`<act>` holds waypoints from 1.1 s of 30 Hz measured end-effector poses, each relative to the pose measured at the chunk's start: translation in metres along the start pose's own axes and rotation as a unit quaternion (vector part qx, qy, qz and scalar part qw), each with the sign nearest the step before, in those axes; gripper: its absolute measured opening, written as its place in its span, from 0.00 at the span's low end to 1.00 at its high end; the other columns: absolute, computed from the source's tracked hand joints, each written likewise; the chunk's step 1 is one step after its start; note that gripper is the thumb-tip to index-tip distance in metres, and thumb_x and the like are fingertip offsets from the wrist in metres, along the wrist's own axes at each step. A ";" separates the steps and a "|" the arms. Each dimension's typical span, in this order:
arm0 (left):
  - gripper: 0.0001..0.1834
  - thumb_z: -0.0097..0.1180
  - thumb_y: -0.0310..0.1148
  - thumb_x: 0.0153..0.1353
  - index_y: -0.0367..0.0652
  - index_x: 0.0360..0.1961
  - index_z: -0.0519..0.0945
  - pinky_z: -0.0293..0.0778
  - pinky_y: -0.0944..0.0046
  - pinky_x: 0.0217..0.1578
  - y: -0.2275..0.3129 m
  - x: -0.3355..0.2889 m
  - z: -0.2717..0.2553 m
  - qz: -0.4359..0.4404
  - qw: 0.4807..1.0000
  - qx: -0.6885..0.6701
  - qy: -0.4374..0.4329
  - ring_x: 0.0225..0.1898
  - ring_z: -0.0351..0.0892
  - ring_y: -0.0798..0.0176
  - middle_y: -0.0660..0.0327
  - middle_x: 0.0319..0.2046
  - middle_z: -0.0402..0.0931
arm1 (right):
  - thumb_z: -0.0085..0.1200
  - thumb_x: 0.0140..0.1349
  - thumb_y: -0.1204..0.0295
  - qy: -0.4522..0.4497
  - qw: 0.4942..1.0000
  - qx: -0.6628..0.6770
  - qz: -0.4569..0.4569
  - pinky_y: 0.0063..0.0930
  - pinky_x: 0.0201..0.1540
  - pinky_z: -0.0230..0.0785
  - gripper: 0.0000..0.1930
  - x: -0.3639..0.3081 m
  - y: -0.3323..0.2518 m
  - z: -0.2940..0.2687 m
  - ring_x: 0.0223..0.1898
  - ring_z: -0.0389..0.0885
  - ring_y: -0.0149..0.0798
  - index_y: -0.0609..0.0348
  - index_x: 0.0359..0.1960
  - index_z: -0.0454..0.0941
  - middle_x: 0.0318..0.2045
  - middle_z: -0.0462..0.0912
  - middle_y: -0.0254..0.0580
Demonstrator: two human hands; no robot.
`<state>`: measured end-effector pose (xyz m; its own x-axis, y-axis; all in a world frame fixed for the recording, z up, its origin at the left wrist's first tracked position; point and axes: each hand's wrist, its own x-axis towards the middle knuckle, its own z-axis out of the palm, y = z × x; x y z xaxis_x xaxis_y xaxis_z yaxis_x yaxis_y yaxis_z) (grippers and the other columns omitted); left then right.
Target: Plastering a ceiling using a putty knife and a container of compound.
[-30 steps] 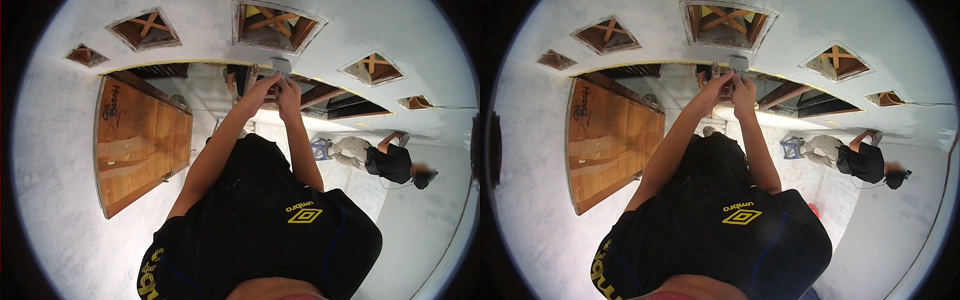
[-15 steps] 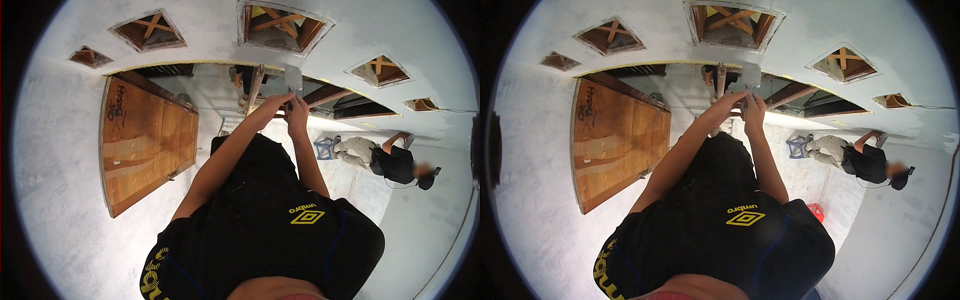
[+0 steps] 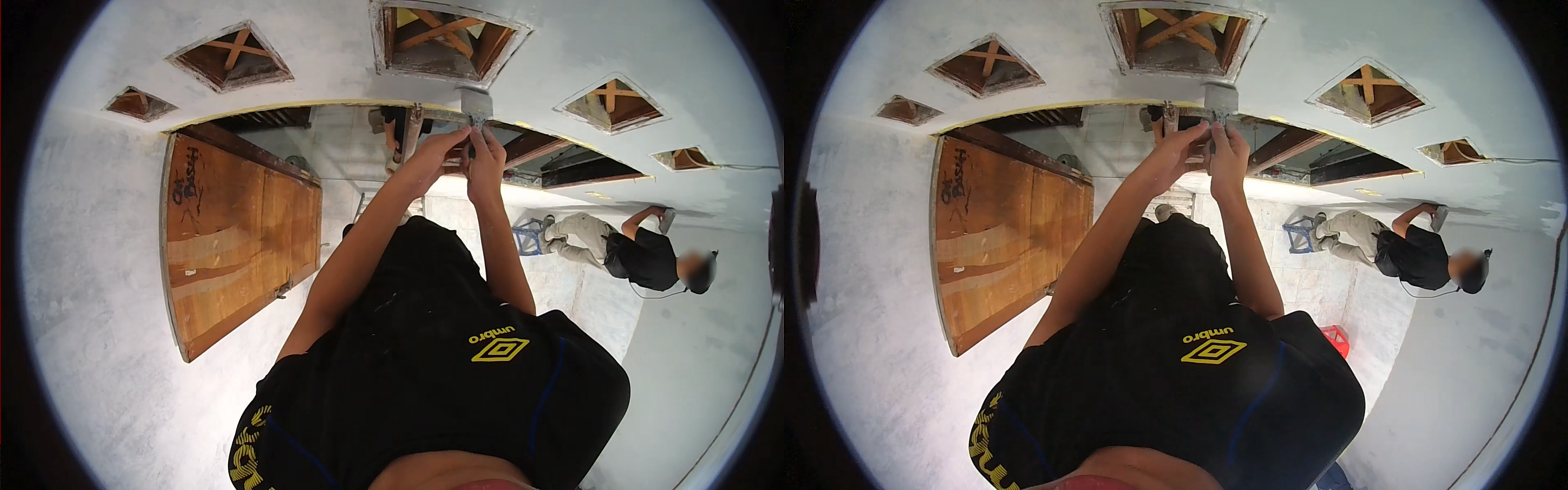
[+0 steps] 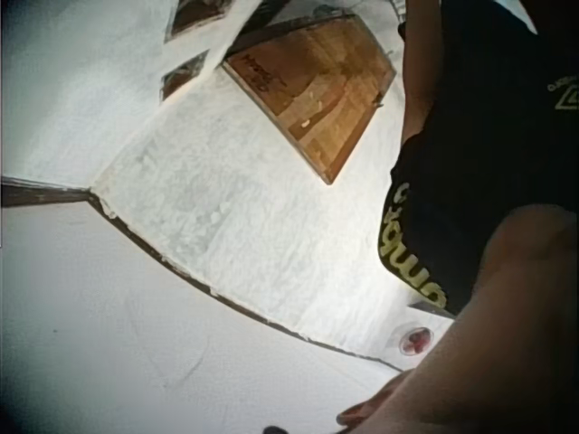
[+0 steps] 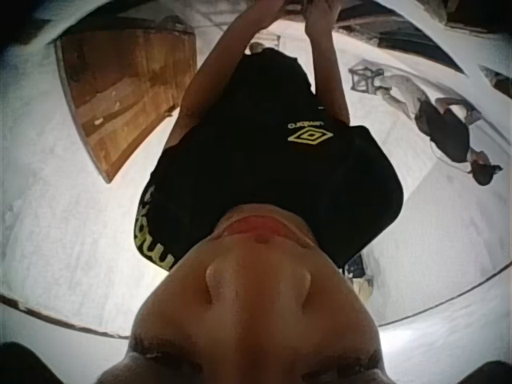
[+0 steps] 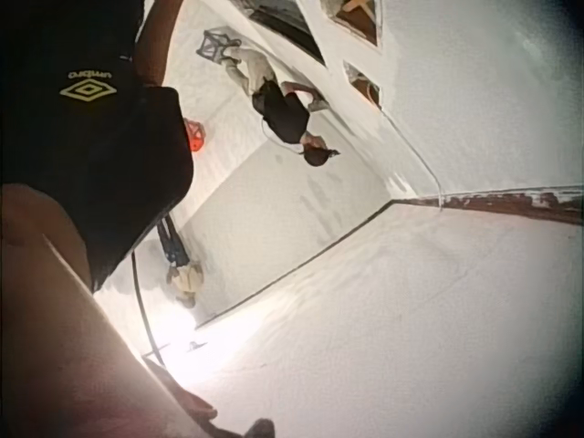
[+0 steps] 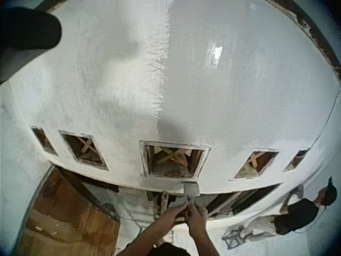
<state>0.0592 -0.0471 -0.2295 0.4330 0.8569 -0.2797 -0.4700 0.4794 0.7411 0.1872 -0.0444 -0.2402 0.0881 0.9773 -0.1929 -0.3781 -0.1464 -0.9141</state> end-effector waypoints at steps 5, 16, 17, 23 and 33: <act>0.21 0.51 0.51 0.72 0.44 0.48 0.79 0.73 0.57 0.49 -0.004 -0.009 0.003 -0.018 0.999 0.031 -0.016 0.44 0.74 0.67 0.65 0.40 0.75 | 0.48 0.73 0.68 0.003 0.999 0.000 -0.034 0.19 0.11 0.49 0.11 -0.021 0.003 -0.002 0.11 0.61 0.21 0.58 0.31 0.73 0.14 0.68 0.28; 0.20 0.54 0.53 0.70 0.45 0.41 0.77 0.75 0.54 0.50 -0.039 -0.010 -0.023 -0.083 0.994 0.075 0.019 0.41 0.74 0.68 0.65 0.37 0.74 | 0.49 0.71 0.67 0.015 0.994 0.016 0.105 0.16 0.10 0.53 0.10 -0.016 0.038 -0.019 0.13 0.65 0.23 0.61 0.41 0.78 0.18 0.71 0.30; 0.20 0.54 0.52 0.70 0.45 0.41 0.77 0.75 0.54 0.50 -0.040 -0.008 -0.027 -0.080 0.994 0.069 0.033 0.42 0.75 0.68 0.65 0.38 0.74 | 0.49 0.71 0.67 0.015 0.994 0.016 0.105 0.16 0.10 0.53 0.10 -0.012 0.036 -0.019 0.13 0.65 0.23 0.61 0.41 0.78 0.18 0.71 0.30; 0.16 0.53 0.48 0.71 0.46 0.42 0.78 0.74 0.55 0.50 -0.013 -0.005 -0.022 -0.020 0.999 0.024 0.021 0.45 0.74 0.67 0.66 0.38 0.74 | 0.51 0.70 0.67 -0.042 0.991 0.002 0.125 0.17 0.11 0.51 0.09 0.011 0.017 -0.007 0.15 0.66 0.22 0.61 0.40 0.76 0.22 0.73 0.31; 0.17 0.53 0.47 0.72 0.42 0.37 0.78 0.74 0.56 0.50 0.006 -0.028 0.007 -0.007 0.996 0.082 -0.020 0.42 0.76 0.65 0.64 0.35 0.74 | 0.52 0.71 0.67 0.027 0.999 0.009 0.030 0.19 0.13 0.50 0.10 -0.030 -0.021 0.012 0.14 0.64 0.21 0.57 0.32 0.76 0.17 0.70 0.28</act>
<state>0.0500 -0.0693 -0.2132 0.4709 0.8407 -0.2675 -0.3331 0.4502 0.8284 0.1821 -0.0684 -0.2108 0.1144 0.9571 -0.2661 -0.4011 -0.2005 -0.8938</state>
